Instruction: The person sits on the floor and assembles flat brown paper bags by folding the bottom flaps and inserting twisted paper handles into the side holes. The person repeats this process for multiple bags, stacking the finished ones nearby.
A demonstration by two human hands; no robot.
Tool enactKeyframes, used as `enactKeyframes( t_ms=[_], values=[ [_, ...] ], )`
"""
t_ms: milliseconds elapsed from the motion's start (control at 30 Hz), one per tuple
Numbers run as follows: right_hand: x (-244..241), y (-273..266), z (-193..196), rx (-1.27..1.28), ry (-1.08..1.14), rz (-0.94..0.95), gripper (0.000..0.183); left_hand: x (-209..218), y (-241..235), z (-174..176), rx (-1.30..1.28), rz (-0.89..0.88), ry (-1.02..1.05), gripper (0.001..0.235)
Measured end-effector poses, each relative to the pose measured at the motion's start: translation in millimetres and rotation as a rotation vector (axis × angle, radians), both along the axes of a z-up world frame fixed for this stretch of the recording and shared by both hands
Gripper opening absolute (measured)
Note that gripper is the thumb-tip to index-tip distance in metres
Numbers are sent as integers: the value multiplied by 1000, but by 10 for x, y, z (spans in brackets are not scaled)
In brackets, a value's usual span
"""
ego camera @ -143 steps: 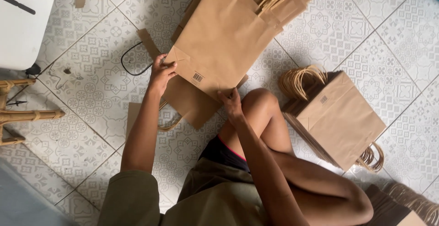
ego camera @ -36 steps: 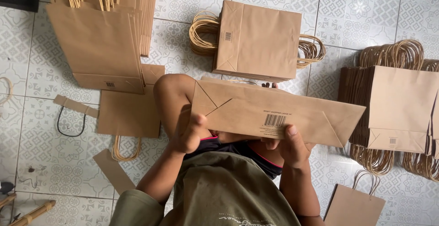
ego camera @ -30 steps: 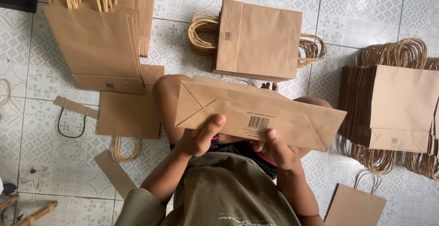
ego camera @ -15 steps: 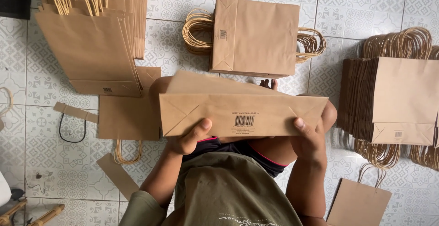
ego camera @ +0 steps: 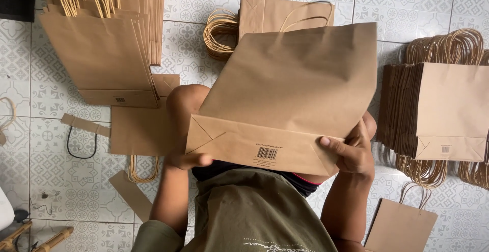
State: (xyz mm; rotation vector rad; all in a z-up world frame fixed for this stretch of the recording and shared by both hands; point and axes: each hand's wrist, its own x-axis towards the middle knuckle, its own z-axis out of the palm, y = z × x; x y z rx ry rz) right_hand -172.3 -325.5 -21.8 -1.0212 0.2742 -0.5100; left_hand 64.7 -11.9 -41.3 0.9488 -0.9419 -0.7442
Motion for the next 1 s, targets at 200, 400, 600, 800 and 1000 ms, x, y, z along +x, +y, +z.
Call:
enactKeyframes(
  t_ms=[200, 400, 600, 800, 1000],
  values=[
    [-45, 37, -34, -118, 112, 146, 71, 219, -5, 7, -214, -336, 421, 90],
    [-115, 124, -311, -220, 308, 347, 52, 126, -261, 440, 479, 449, 389, 37],
    [91, 324, -132, -109, 378, -62, 35, 164, -244, 299, 517, 163, 322, 16],
    [158, 228, -58, -45, 201, -263, 24, 214, -111, 19, 504, -114, 117, 15],
    [150, 213, -36, -35, 198, -239, 22, 186, -377, 706, 449, 16, 172, 20]
  ],
)
